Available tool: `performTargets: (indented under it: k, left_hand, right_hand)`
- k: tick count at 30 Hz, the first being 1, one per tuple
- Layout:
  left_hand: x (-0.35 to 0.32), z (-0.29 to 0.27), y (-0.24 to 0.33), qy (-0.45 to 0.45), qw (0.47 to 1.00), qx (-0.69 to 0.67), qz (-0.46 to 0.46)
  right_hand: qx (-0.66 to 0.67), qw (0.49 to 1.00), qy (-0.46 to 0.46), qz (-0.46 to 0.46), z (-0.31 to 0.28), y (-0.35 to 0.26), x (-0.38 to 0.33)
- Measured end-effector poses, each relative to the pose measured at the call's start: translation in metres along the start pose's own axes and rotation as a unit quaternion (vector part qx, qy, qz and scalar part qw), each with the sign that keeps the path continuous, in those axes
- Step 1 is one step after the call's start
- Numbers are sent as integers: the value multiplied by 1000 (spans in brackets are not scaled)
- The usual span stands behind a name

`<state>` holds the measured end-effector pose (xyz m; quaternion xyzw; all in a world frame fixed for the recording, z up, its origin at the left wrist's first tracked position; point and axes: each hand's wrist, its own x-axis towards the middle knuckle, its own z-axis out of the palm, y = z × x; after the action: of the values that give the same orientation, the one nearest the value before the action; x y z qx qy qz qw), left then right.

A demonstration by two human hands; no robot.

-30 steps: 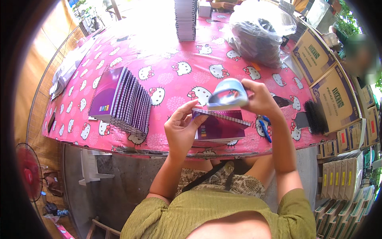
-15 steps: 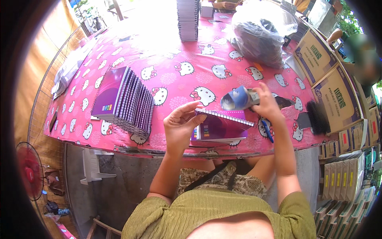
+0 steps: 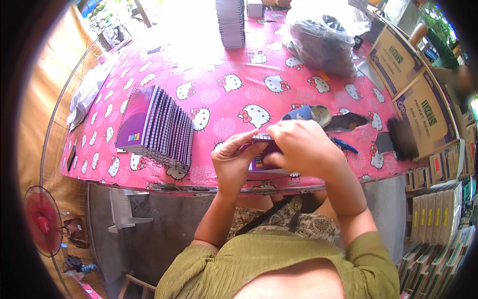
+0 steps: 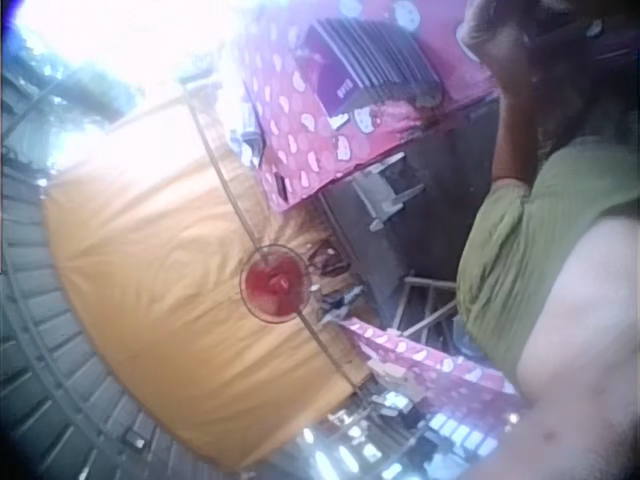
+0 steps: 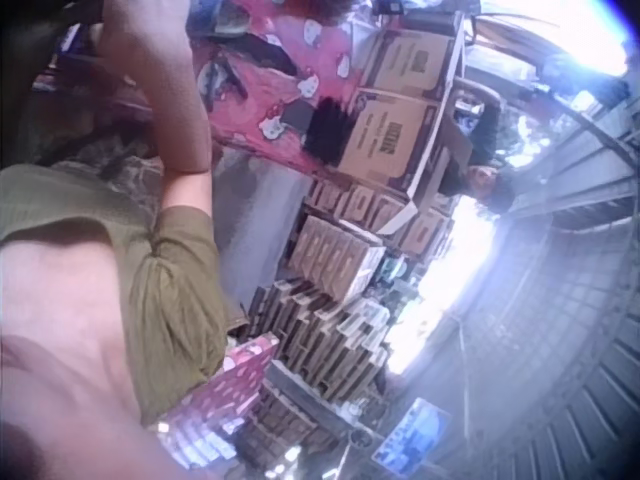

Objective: The person assembles notebooks by threading spiral coils through punched paper and covers, then uses pliers to trim and crimp the ends of the coils.

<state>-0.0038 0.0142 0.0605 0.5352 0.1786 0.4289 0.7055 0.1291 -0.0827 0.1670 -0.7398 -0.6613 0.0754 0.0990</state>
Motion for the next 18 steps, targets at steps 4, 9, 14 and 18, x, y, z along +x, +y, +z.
performTargets:
  k: [4, 9, 14, 18]
  left_hand:
    - [0, -11, 0, 20, 1000, 10, 17]
    - [13, 2, 12, -67, 996, -34, 40]
    - [10, 21, 39, -22, 909, 130, 396]
    - [-7, 8, 23, -172, 838, 331, 397]
  right_hand:
    - [114, 933, 342, -15, 3, 9, -33]
    - [86, 860, 418, 281, 63, 107, -88]
    - [2, 915, 219, 340, 147, 156, -108]
    - [-151, 923, 198, 293, 143, 136, -119]
